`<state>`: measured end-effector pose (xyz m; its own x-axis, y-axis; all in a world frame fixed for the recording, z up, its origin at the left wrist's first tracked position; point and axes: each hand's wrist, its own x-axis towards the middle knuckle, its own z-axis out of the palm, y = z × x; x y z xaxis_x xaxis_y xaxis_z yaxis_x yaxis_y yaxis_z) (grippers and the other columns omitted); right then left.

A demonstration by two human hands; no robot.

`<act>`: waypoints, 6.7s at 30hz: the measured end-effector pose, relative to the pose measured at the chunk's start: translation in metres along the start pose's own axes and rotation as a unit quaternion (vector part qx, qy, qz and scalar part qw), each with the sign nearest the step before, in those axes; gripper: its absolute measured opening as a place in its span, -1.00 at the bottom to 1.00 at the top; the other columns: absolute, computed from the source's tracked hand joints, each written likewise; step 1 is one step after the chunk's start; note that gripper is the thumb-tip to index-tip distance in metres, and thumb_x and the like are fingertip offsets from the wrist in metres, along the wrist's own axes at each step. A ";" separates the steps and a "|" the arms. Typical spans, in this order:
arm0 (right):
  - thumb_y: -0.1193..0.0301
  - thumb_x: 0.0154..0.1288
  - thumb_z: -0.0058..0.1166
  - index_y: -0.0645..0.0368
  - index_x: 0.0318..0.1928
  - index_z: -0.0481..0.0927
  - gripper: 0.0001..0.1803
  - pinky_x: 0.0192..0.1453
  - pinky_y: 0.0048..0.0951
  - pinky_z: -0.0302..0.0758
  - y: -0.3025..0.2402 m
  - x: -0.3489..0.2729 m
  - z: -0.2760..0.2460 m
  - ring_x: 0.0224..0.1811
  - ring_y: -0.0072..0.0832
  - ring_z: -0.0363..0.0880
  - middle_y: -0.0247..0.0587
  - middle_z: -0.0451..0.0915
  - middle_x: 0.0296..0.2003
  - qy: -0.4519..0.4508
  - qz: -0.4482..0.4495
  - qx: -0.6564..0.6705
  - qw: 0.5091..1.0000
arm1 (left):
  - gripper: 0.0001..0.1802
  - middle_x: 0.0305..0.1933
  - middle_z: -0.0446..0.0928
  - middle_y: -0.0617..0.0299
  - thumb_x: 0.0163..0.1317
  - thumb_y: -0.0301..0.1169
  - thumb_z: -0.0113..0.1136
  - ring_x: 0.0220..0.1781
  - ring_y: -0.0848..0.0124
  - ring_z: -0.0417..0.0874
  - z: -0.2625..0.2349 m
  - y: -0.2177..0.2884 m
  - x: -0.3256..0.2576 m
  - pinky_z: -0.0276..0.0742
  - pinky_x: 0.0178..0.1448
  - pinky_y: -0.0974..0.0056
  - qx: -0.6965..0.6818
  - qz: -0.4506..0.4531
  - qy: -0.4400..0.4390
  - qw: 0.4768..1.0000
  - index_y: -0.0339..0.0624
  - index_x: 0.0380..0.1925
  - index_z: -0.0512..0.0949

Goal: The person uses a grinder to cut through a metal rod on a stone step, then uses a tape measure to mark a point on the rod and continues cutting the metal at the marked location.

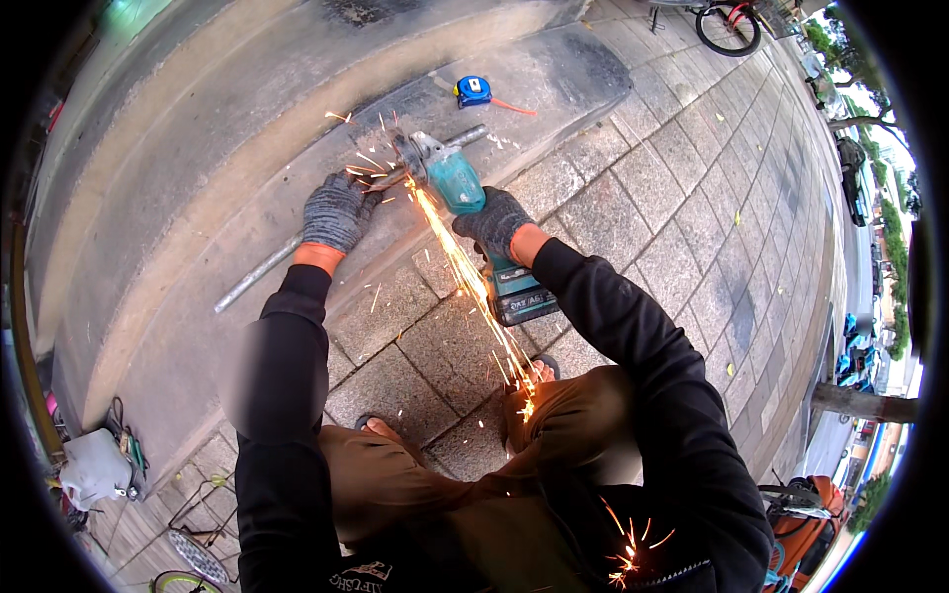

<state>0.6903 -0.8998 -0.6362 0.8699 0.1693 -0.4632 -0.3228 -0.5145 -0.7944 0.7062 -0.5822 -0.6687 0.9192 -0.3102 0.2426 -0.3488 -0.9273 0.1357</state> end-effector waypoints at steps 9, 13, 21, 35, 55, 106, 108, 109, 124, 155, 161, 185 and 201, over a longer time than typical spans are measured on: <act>0.20 0.13 0.56 0.33 0.06 0.72 -0.42 -0.29 -0.17 0.70 -0.014 -0.004 -0.002 -0.43 -0.26 0.78 0.02 0.79 -0.31 0.008 0.010 -0.016 1.000 | -0.57 0.28 0.69 0.04 0.48 -0.08 0.28 0.24 0.00 0.72 0.000 0.000 -0.001 0.71 0.30 -0.04 0.002 -0.002 -0.018 1.000 0.03 0.23 0.73; 0.20 0.12 0.57 0.35 0.07 0.72 -0.40 -0.28 -0.16 0.70 -0.021 -0.013 -0.001 -0.44 -0.28 0.78 0.03 0.80 -0.29 -0.018 0.036 0.025 0.999 | -0.58 0.21 0.71 0.01 0.47 -0.07 0.30 0.22 -0.01 0.73 -0.001 -0.003 -0.002 0.71 0.29 -0.07 0.003 0.001 0.002 1.000 0.02 0.20 0.73; 0.16 0.12 0.59 0.32 0.05 0.75 -0.41 -0.22 -0.17 0.71 0.008 -0.004 0.002 -0.35 -0.25 0.82 0.02 0.82 -0.26 0.011 -0.007 -0.029 0.999 | -0.55 0.19 0.70 0.02 0.51 -0.06 0.26 0.19 -0.01 0.74 -0.007 0.002 0.001 0.72 0.23 -0.08 0.002 -0.014 -0.025 1.000 0.04 0.27 0.73; 0.30 0.20 0.56 0.24 0.01 0.68 -0.55 -0.40 -0.22 0.65 0.001 -0.037 -0.008 -0.52 -0.34 0.69 -0.16 0.71 -0.38 -0.022 0.036 0.076 0.996 | -0.58 0.09 0.71 0.04 0.55 -0.05 0.18 0.14 0.01 0.71 -0.003 0.001 0.001 0.70 0.18 -0.10 0.013 -0.016 0.024 1.000 -0.03 0.17 0.76; 0.36 0.30 0.49 0.23 0.09 0.62 -0.57 -0.39 -0.20 0.66 -0.019 -0.018 -0.006 -0.49 -0.32 0.71 -0.18 0.68 -0.31 -0.032 0.050 0.102 0.993 | -0.56 0.07 0.69 0.01 0.47 -0.01 0.31 0.15 -0.03 0.69 -0.004 0.002 0.003 0.65 0.18 -0.12 -0.023 -0.024 0.028 0.999 -0.08 0.11 0.72; 0.13 0.17 0.52 0.30 0.07 0.78 -0.42 0.05 -0.08 0.72 0.014 0.020 0.001 -0.07 -0.07 0.87 0.17 0.84 -0.12 0.026 -0.053 -0.135 0.989 | -0.54 0.15 0.70 0.03 0.53 0.02 0.22 0.25 -0.02 0.68 0.000 -0.002 0.010 0.66 0.31 -0.11 -0.017 -0.039 -0.031 0.999 -0.02 0.20 0.71; 0.10 0.23 0.51 0.30 0.05 0.78 -0.44 -0.04 -0.08 0.72 0.030 0.022 -0.001 -0.18 -0.09 0.86 0.14 0.83 -0.17 0.000 -0.063 -0.096 0.993 | -0.54 0.18 0.70 0.03 0.52 0.02 0.23 0.27 -0.02 0.68 -0.009 0.009 0.013 0.65 0.32 -0.11 -0.024 -0.047 -0.043 0.998 -0.01 0.21 0.71; 0.08 0.27 0.51 0.29 0.03 0.77 -0.45 -0.10 -0.08 0.72 0.039 0.023 -0.002 -0.26 -0.11 0.85 0.11 0.83 -0.21 -0.008 -0.063 -0.063 0.996 | -0.53 0.19 0.69 0.03 0.52 0.02 0.22 0.28 -0.02 0.68 -0.009 0.010 0.013 0.65 0.32 -0.11 -0.026 -0.041 -0.042 0.998 0.00 0.21 0.71; 0.25 0.16 0.58 0.36 0.04 0.72 -0.45 -0.37 -0.17 0.68 -0.032 -0.010 -0.007 -0.48 -0.27 0.76 0.01 0.78 -0.34 -0.022 0.025 0.013 0.999 | -0.51 0.17 0.70 0.00 0.54 0.05 0.21 0.25 -0.02 0.71 0.001 -0.005 0.009 0.68 0.32 -0.10 -0.007 -0.023 0.001 1.000 -0.03 0.20 0.74; 0.15 0.18 0.56 0.31 -0.04 0.80 -0.49 -0.21 -0.11 0.71 -0.005 -0.010 -0.005 -0.37 -0.19 0.83 0.07 0.83 -0.29 -0.015 0.029 -0.050 0.998 | -0.58 0.21 0.69 -0.02 0.55 -0.03 0.22 0.26 -0.05 0.70 0.001 -0.002 0.013 0.67 0.33 -0.12 -0.014 -0.039 -0.038 0.998 -0.01 0.19 0.74; 0.27 0.22 0.55 0.30 0.01 0.67 -0.52 -0.36 -0.21 0.69 -0.004 -0.028 -0.007 -0.46 -0.34 0.75 -0.12 0.74 -0.37 -0.035 0.028 0.061 0.997 | -0.57 0.15 0.69 0.00 0.58 -0.02 0.18 0.19 -0.06 0.70 0.005 -0.003 0.011 0.68 0.23 -0.14 0.023 -0.036 0.025 0.999 -0.05 0.15 0.77; 0.34 0.30 0.46 0.23 0.08 0.64 -0.58 -0.36 -0.20 0.68 -0.022 -0.026 -0.008 -0.46 -0.32 0.74 -0.17 0.70 -0.29 -0.023 0.059 0.055 0.997 | -0.61 0.08 0.71 0.01 0.43 -0.08 0.34 0.16 -0.06 0.69 -0.008 0.016 -0.001 0.65 0.25 -0.11 -0.070 -0.048 0.019 0.996 -0.01 0.11 0.79; 0.35 0.30 0.52 0.27 0.06 0.67 -0.58 -0.37 -0.21 0.68 -0.019 -0.018 -0.006 -0.48 -0.33 0.73 -0.15 0.74 -0.31 -0.028 0.043 0.047 0.998 | -0.58 0.17 0.71 0.11 0.36 -0.11 0.34 0.23 0.00 0.68 0.001 0.011 0.002 0.66 0.25 -0.09 -0.033 -0.053 -0.024 0.998 0.05 0.15 0.78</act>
<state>0.6825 -0.8983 -0.6105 0.8157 0.1760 -0.5510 -0.4317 -0.4489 -0.7824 0.7045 -0.5931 -0.6676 0.9587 -0.2227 0.1770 -0.2594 -0.9398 0.2223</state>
